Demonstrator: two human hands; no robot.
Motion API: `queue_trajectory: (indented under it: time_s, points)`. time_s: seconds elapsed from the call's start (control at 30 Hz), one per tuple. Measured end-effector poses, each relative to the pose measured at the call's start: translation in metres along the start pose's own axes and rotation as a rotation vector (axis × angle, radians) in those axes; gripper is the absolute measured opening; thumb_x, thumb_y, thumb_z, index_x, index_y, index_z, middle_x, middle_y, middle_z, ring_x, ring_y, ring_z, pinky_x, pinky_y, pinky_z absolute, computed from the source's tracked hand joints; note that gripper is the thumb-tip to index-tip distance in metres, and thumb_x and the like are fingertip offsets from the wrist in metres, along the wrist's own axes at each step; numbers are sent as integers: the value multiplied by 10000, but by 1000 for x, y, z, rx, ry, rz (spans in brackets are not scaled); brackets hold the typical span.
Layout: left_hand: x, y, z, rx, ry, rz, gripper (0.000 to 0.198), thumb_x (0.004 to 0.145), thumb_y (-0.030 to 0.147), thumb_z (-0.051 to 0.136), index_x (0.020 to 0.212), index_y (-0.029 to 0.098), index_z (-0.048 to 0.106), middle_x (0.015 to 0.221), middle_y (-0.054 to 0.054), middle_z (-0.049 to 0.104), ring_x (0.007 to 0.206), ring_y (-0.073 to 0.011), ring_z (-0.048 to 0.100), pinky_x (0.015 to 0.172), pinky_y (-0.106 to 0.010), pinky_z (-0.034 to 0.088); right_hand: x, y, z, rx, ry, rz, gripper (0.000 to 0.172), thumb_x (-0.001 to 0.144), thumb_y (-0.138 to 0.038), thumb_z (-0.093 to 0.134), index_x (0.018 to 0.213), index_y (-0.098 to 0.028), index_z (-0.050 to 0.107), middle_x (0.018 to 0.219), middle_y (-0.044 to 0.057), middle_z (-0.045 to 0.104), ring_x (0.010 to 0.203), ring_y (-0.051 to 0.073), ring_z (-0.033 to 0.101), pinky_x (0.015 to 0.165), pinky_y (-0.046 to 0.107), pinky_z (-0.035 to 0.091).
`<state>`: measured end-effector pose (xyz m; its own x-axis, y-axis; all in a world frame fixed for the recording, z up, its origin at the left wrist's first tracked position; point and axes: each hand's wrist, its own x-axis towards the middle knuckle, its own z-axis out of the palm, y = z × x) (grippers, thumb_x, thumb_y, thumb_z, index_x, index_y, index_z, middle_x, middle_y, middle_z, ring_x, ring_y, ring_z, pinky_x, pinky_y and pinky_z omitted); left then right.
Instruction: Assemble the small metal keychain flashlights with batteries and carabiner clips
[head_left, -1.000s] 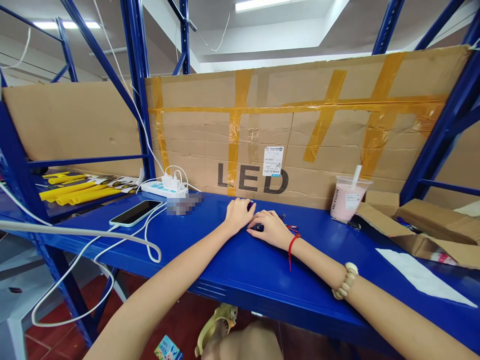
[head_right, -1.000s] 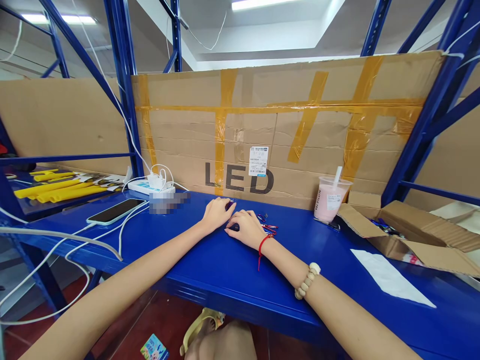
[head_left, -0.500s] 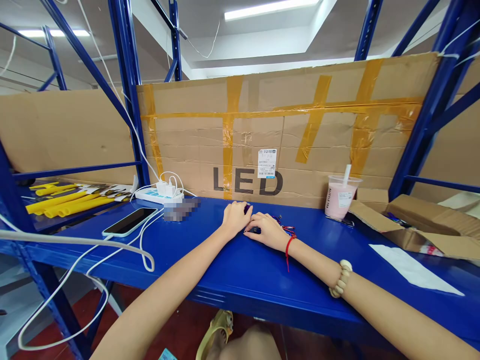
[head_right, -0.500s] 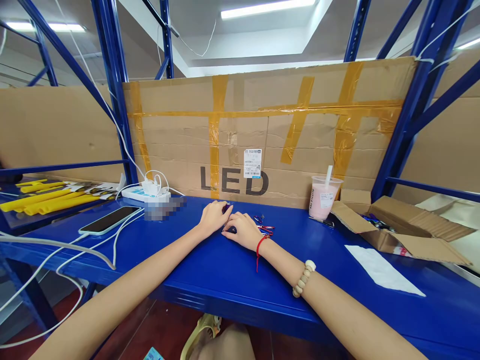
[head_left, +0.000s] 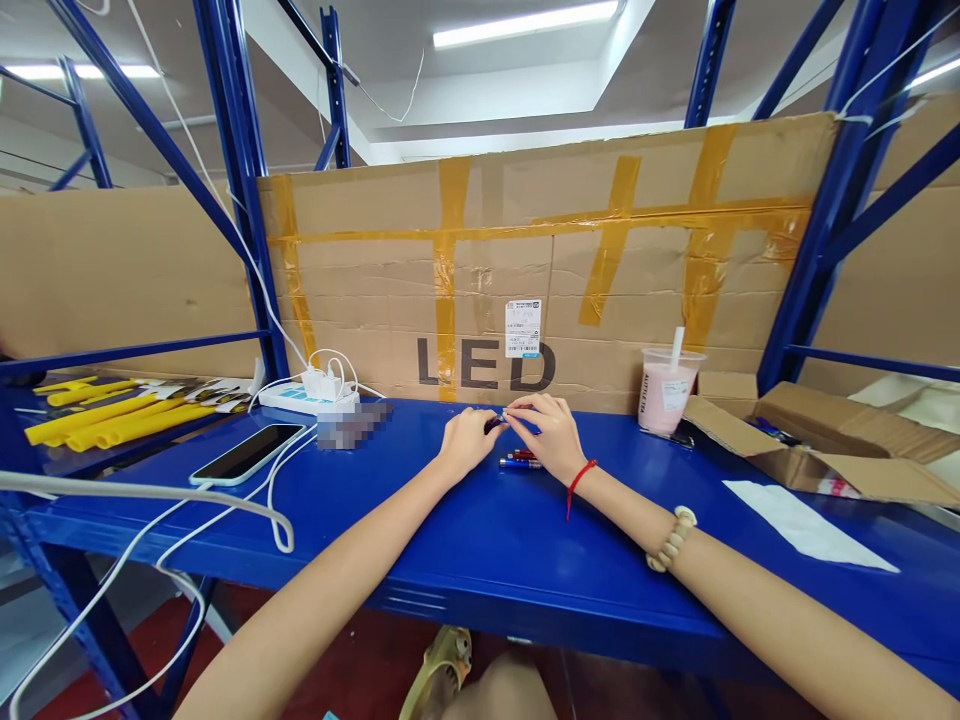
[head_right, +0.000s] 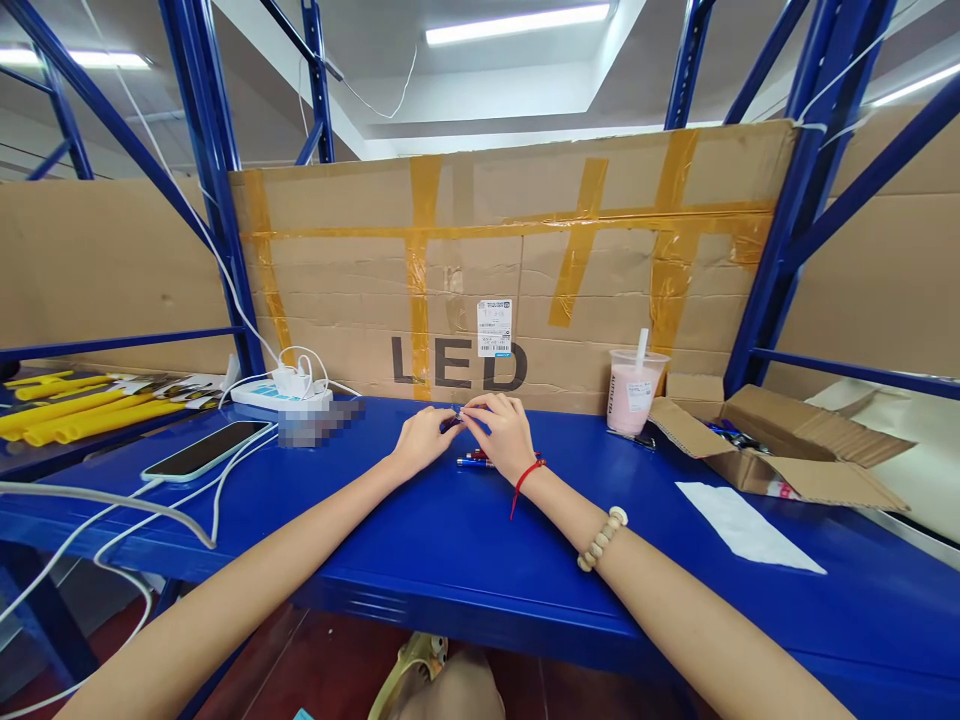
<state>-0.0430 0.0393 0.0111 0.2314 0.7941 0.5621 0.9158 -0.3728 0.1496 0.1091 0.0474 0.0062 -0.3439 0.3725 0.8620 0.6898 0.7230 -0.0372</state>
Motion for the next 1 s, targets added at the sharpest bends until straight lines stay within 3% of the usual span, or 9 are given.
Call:
queue_trajectory:
  time_s: [0.23,0.77,1.0]
  points:
    - [-4,6,-1,-18,-10,-9,223,838,295,436,904,234,641,796,-7,662,807,-176,559,718,-265,426,-1,0,3,7,-84,-18,233,870,-288,452,869,-225,676,955,44,622,892,164,526,734,310,364]
    - [-2,5,0,52,-56,2,225,821,224,427,930,224,624,827,-19,659,833,-176,563,691,-253,422,-1,-2,3,48,-86,22,163,811,-288,537,775,-212,676,929,34,626,867,155,540,735,304,382]
    - [1,3,0,59,35,20,331,861,441,393,834,211,630,776,-31,650,789,-183,576,657,-254,415,5,11,0,262,102,409,199,799,-304,490,769,-186,648,836,31,655,767,146,593,692,268,449]
